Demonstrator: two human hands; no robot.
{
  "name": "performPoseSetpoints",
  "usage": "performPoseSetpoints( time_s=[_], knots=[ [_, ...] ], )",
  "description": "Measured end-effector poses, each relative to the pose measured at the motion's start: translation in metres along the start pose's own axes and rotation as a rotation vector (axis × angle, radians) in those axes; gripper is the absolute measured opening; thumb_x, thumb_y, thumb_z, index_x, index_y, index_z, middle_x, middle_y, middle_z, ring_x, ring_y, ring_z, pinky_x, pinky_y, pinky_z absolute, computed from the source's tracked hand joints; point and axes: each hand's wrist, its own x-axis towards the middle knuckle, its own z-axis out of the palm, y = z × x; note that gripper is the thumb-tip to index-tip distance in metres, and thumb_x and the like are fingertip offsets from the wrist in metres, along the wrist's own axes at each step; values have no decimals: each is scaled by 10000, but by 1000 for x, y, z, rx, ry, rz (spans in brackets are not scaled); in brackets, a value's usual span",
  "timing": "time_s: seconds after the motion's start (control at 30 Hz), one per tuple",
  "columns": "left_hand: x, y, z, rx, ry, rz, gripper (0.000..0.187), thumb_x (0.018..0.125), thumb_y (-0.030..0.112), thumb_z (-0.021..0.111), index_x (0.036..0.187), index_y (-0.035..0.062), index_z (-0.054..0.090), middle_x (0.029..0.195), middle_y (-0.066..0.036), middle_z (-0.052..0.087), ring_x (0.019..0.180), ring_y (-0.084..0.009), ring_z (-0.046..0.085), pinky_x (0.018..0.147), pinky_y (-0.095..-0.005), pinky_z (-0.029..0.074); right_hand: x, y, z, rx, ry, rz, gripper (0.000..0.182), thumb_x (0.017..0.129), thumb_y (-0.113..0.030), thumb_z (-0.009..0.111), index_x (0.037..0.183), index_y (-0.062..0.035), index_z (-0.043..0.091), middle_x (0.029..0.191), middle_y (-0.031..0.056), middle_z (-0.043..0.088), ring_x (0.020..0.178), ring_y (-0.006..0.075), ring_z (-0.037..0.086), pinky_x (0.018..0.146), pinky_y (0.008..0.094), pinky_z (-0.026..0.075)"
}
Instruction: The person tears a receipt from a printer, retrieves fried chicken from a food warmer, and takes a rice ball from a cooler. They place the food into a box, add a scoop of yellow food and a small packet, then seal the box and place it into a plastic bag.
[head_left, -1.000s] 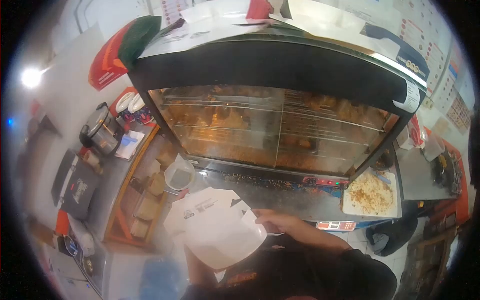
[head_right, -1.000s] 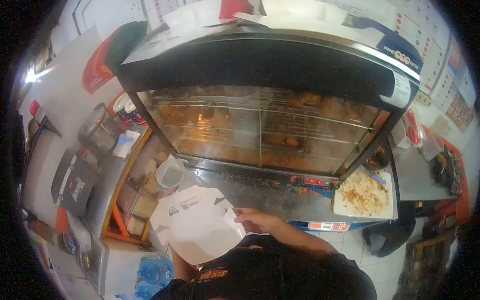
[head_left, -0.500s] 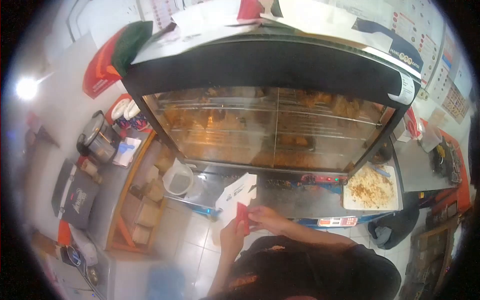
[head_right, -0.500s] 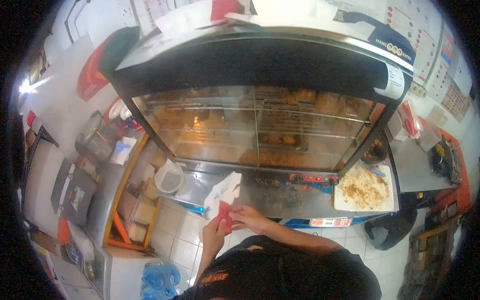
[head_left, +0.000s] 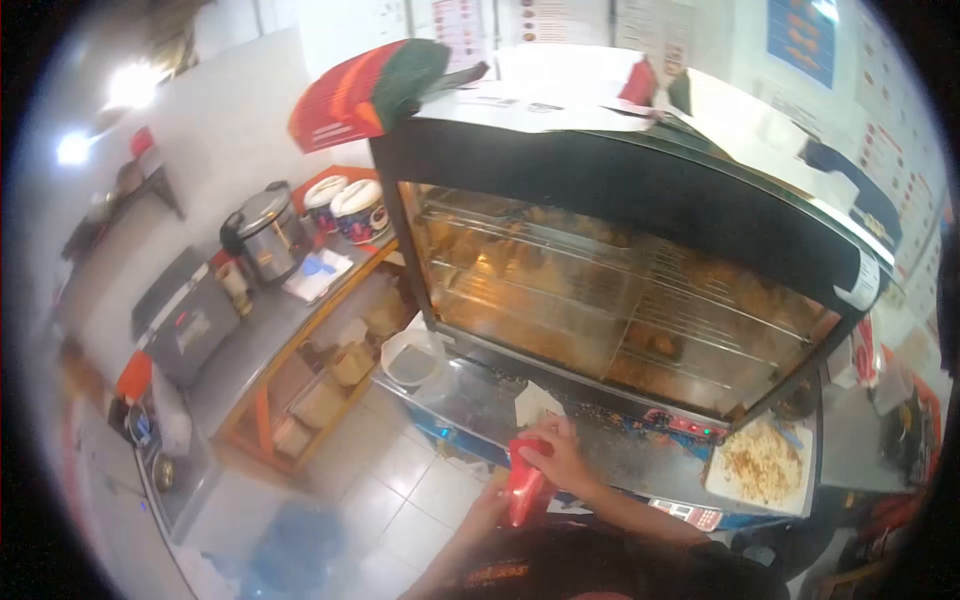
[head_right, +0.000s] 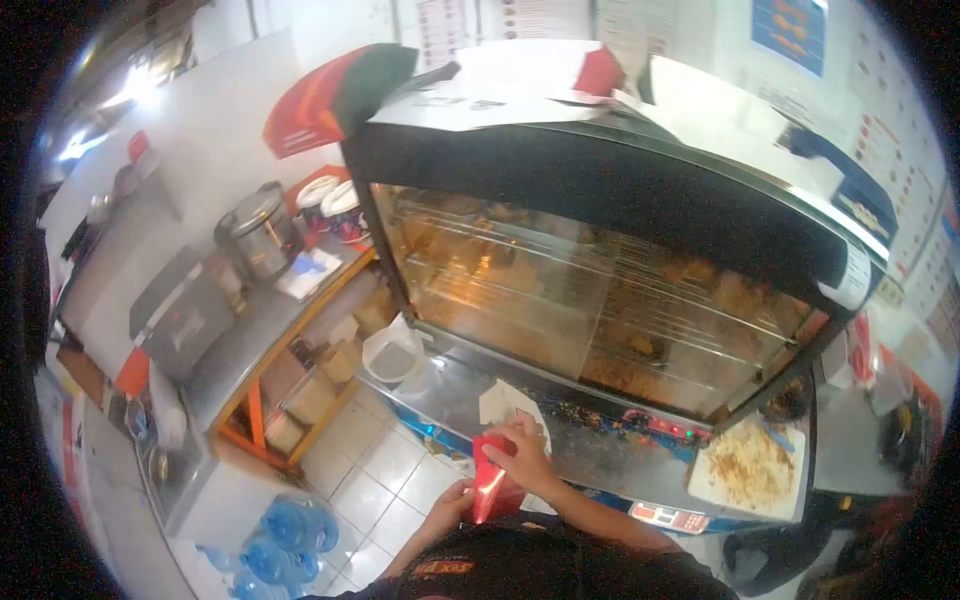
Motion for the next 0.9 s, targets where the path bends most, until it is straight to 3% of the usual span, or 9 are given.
performPoseSetpoints(
  time_s=[0.1,0.17,0.23,0.33,0.57,0.67,0.73,0.87,0.9],
  knots=[
    [-11,13,13,-64,-8,24,305,978,232,506,1225,52,486,966,-40,604,794,-108,587,711,-251,482,-4,-12,0,-14,-39,-15,283,739,-265,747,976,-123,685,1073,117,457,1089,292,445,947,418,350],
    [-9,9,7,40,-31,-1,277,998,210,438,1192,12,431,1036,-128,586,864,-200,618,788,-339,526,-8,-12,8,-68,-44,-61,252,740,-255,740,952,-131,681,1091,117,461,1086,296,446,943,429,343],
    [-7,2,6,16,-4,28,293,1000,233,453,1213,33,460,1003,-81,592,832,-141,593,745,-286,496,-13,-12,14,-120,-47,-99,222,741,-245,732,928,-140,677,1109,117,466,1083,301,446,939,439,337],
    [-21,15,18,-48,50,15,311,1002,260,466,1229,49,494,974,-33,593,811,-79,557,716,-233,462,-11,-4,14,-201,-417,-232,150,777,-215,709,899,-131,682,1184,94,484,1121,296,437,972,419,337],
    [-19,7,12,58,90,46,305,998,281,479,1158,31,550,929,5,577,801,-64,520,698,-229,438,-13,-3,15,-126,-476,-185,85,797,-186,682,860,-130,670,1143,96,503,1066,287,472,959,430,335],
    [-10,7,6,-30,13,77,303,993,294,491,1129,34,566,941,-5,586,794,-63,527,682,-235,441,-9,-2,15,48,-330,-83,86,804,-155,673,872,-103,669,1152,110,516,1083,288,476,959,397,368],
    [-10,16,3,123,19,-59,305,967,221,506,1177,0,524,956,-68,611,773,-108,568,602,-258,463,-10,1,10,48,-521,-102,97,831,-129,666,913,-82,688,1198,107,507,1139,261,490,965,371,399],
    [7,7,-24,73,46,-9,357,917,242,615,1194,32,536,1049,-63,623,850,-110,590,725,-273,482,-11,5,-3,255,-244,-43,257,821,-120,665,1074,-79,647,1282,145,495,1216,258,449,1006,397,373],
    [8,14,-22,-222,-19,170,420,894,244,636,1231,25,512,1115,-81,611,928,-147,598,785,-306,494,-12,16,-3,321,-47,133,344,839,-118,654,1171,-66,582,1289,135,496,1223,244,455,1007,400,388]
  ],
)
